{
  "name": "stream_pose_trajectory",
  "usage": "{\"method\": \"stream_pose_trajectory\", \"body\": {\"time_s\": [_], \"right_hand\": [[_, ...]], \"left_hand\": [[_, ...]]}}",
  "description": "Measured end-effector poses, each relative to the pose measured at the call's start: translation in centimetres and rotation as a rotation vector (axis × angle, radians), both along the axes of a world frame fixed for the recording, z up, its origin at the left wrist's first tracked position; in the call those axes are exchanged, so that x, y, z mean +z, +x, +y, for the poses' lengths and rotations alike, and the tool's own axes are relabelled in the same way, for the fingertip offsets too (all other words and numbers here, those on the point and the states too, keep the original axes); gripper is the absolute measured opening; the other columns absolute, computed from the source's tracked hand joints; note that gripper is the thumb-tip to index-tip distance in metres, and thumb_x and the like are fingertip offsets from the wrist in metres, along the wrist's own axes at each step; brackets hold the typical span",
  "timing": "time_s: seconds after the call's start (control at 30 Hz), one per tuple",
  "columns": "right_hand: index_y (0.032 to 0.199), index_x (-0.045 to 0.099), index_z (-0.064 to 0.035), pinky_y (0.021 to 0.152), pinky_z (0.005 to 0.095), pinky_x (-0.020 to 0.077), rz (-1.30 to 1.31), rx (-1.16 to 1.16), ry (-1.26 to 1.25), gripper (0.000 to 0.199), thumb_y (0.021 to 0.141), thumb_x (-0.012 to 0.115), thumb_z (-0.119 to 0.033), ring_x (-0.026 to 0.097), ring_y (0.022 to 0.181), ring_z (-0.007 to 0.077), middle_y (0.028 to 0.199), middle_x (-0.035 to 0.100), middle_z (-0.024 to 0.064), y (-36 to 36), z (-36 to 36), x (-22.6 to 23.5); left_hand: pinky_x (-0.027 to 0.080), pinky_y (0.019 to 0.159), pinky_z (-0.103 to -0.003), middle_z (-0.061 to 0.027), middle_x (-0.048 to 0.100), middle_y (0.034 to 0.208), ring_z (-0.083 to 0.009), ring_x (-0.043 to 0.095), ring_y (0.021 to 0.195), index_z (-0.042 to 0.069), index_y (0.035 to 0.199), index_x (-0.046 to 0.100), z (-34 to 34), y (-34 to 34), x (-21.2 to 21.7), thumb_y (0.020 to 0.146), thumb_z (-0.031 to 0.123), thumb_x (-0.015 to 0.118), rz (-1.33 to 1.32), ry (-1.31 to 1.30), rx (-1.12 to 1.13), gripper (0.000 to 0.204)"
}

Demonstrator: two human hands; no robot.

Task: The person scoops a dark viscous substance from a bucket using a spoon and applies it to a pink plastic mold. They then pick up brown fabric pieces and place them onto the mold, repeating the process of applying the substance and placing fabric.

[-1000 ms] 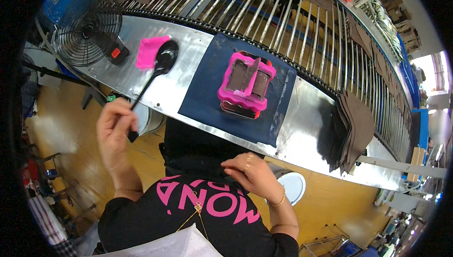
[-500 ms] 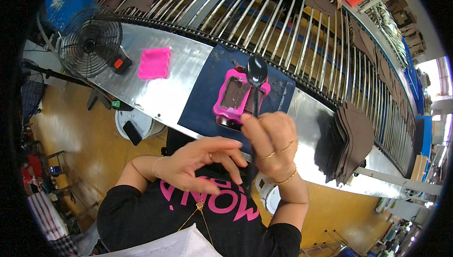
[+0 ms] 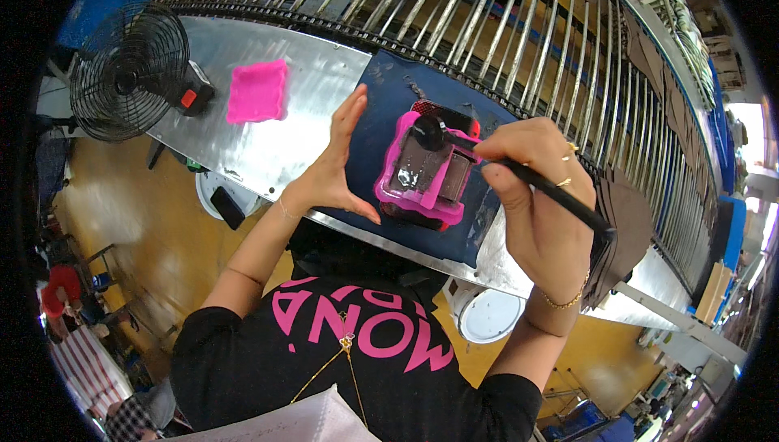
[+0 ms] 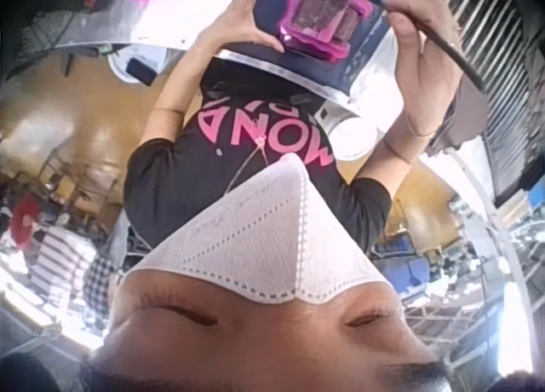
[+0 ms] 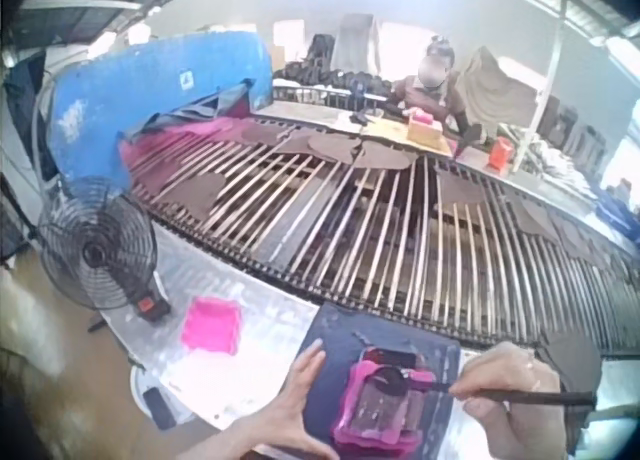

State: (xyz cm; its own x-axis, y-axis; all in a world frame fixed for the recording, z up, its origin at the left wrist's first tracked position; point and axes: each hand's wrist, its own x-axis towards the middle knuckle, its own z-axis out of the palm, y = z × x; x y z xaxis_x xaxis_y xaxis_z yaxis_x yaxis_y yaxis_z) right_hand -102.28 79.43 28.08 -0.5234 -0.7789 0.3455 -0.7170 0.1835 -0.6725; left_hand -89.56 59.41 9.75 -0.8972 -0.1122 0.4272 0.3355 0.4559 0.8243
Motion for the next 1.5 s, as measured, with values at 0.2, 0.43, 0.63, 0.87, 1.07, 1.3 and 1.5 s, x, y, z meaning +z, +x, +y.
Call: {"method": "stream_pose_trajectory", "body": {"time_s": [0.2,0.43,0.63,0.87,1.07,1.3,1.5], "right_hand": [[0.086,0.057,-0.0062,0.071,0.0349,0.0392,0.326,0.14,0.16,0.011,0.082,0.065,-0.013,0.053,0.073,0.0253,0.078,0.055,0.0062,0.0,-3.0,-0.4],[0.086,0.057,-0.0051,0.076,0.0372,0.0392,0.384,0.173,0.294,0.015,0.09,0.056,-0.019,0.054,0.077,0.0277,0.079,0.057,0.0081,0.5,-4.2,-1.5],[0.086,0.057,-0.0064,0.076,0.037,0.0387,0.356,0.156,0.252,0.01,0.087,0.059,-0.016,0.054,0.076,0.0267,0.079,0.057,0.0065,0.9,-3.9,-1.5],[0.085,0.058,-0.0045,0.078,0.0378,0.0382,0.337,0.143,0.27,0.009,0.089,0.057,-0.013,0.055,0.075,0.029,0.076,0.057,0.0092,1.3,-4.3,-1.8],[0.085,0.057,-0.0048,0.079,0.0381,0.0383,0.326,0.082,0.261,0.005,0.088,0.058,-0.009,0.053,0.077,0.0285,0.078,0.056,0.0083,1.1,-4.4,-1.3],[0.085,0.056,-0.0041,0.078,0.0377,0.038,0.36,0.101,0.266,0.008,0.089,0.056,-0.01,0.052,0.077,0.0282,0.079,0.055,0.0078,0.8,-4.7,-1.8],[0.083,0.056,-0.0027,0.076,0.0361,0.0373,0.346,0.13,0.305,0.012,0.092,0.054,-0.011,0.051,0.073,0.0262,0.077,0.055,0.0077,1.0,-4.7,-2.8]], "left_hand": [[0.015,0.115,-0.047,-0.0205,0.015,0.153,-0.0372,0.013,0.142,0.009,0.15,0.001,0.4,-1.6,-0.6,0.048,0.05,0.09,0.05,0.056,-0.159,0.141],[0.013,0.115,-0.049,-0.0203,0.023,0.152,-0.035,0.016,0.143,0.021,0.151,-0.007,1.1,-2.0,-1.4,0.05,0.032,0.094,0.045,0.188,-0.193,0.143],[0.013,0.115,-0.05,-0.0207,0.028,0.15,-0.0356,0.019,0.142,0.021,0.15,-0.008,1.0,-2.0,-1.6,0.051,0.031,0.093,0.085,0.156,-0.162,0.142],[0.012,0.115,-0.05,-0.0201,0.028,0.15,-0.0351,0.02,0.142,0.02,0.15,-0.007,1.2,-2.1,-1.6,0.052,0.031,0.093,0.085,0.171,-0.167,0.141],[0.012,0.115,-0.049,-0.02,0.029,0.149,-0.0344,0.022,0.141,0.02,0.15,-0.007,1.1,-2.0,-1.9,0.051,0.03,0.093,0.076,0.171,-0.156,0.141],[0.018,0.113,-0.045,-0.0191,0.029,0.148,-0.0356,0.026,0.138,0.011,0.15,-0.003,1.3,-2.0,-2.3,0.054,0.038,0.09,0.101,0.14,-0.121,0.136],[0.014,0.115,-0.048,-0.0219,0.028,0.148,-0.0348,0.024,0.14,0.019,0.15,-0.007,1.4,-2.2,-1.8,0.051,0.027,0.093,0.075,0.194,-0.173,0.141]]}}
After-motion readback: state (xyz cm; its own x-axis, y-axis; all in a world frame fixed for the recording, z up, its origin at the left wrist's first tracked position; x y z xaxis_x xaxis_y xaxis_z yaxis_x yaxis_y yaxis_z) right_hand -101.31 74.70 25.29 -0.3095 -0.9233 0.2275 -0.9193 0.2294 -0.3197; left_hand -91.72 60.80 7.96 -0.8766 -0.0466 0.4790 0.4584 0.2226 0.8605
